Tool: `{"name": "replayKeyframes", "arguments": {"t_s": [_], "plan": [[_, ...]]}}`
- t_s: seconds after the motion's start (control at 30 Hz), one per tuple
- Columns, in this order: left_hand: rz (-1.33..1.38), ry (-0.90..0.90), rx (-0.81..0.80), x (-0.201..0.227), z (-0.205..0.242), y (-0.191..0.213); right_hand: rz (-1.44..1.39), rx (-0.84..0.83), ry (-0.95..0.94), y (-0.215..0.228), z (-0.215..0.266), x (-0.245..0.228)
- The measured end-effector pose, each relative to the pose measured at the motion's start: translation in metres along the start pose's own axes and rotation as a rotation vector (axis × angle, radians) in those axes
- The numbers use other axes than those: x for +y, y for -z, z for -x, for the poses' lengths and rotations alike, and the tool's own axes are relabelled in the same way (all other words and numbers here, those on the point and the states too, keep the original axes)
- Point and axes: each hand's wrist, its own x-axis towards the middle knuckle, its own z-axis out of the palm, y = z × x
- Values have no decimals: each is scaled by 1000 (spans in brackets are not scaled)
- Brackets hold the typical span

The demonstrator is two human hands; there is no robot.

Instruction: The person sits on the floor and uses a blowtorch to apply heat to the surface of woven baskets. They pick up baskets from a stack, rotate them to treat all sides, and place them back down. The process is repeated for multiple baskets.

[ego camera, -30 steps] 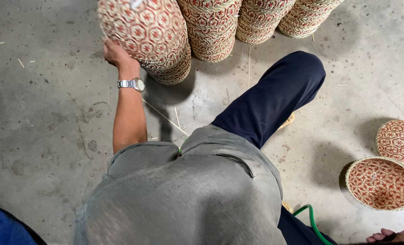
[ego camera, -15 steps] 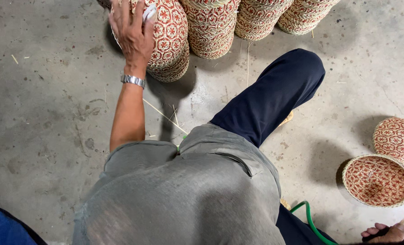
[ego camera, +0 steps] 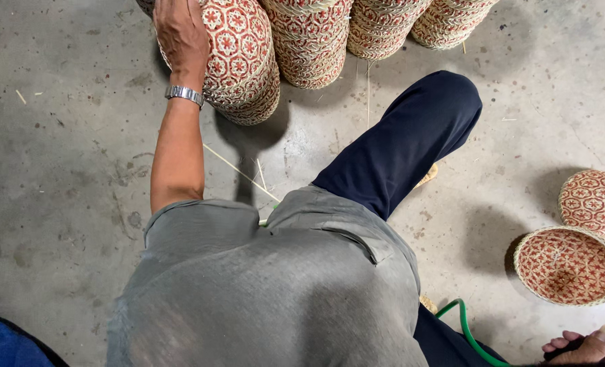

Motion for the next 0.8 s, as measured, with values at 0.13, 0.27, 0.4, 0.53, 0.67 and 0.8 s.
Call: {"name": "replayKeyframes", "arguments": {"t_s": [0.13,0.27,0.4,0.53,0.67,0.8], "plan": [[-67,89,-28,12,-11,7,-51,41,-141,-9,-17,-6],[-139,136,20,58,-7,15,-31,48,16,0,-10,4],[140,-91,-15,146,3,1,-108,118,-13,1,-4,-5],[470,-273,-151,253,2,-14,-171,187,179,15,29,-23],[701,-440,-172,366,-9,-26,-275,190,292,28,36,-45],[1004,-625,-392,462,-11,-28,-115,210,232,49,51,-80]]}}
